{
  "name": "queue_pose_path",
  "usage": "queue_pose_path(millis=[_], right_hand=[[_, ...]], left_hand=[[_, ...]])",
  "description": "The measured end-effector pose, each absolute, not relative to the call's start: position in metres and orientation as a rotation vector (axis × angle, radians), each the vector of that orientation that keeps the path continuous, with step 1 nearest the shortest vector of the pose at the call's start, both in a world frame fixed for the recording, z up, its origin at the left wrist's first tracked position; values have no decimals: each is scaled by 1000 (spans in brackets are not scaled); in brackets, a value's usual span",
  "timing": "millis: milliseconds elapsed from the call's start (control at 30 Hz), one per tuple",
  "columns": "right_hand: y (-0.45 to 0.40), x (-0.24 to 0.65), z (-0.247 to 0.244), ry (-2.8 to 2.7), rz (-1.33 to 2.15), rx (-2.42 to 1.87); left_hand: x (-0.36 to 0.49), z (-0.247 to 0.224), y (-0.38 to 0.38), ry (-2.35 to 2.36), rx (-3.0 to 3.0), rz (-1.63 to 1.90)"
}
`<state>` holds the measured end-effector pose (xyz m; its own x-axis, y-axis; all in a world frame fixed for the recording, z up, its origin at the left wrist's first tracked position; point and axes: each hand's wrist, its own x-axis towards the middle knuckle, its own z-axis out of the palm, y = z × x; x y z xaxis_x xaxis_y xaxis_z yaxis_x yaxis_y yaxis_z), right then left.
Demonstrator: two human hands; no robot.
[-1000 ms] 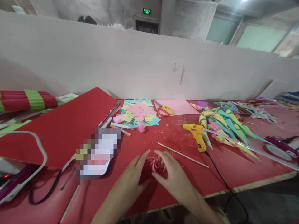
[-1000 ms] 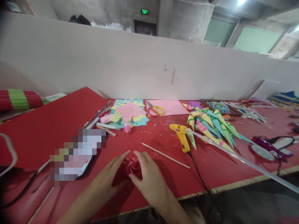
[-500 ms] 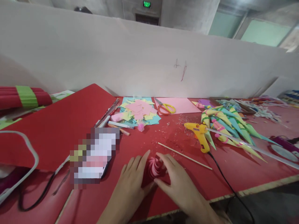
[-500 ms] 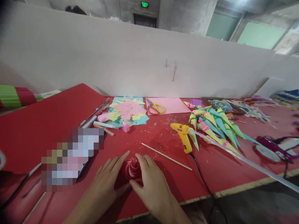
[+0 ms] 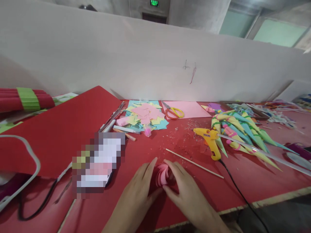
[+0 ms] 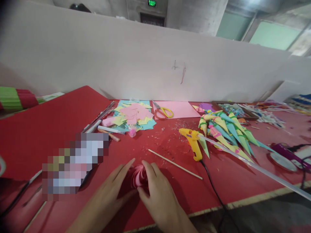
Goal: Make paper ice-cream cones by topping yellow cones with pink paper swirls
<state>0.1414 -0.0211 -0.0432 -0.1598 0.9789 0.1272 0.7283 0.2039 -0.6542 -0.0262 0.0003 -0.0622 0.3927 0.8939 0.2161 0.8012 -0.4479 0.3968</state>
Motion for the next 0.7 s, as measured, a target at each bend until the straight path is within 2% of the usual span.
queue_pose_path(millis=[500, 700], right_hand=[[-20, 141, -34, -1883, 641, -1428], [-21, 141, -41, -1880, 541, -1427]], left_hand=[[-26, -46, 3, 1472, 2465, 634], [-24, -46, 1, 1410, 2394, 645]])
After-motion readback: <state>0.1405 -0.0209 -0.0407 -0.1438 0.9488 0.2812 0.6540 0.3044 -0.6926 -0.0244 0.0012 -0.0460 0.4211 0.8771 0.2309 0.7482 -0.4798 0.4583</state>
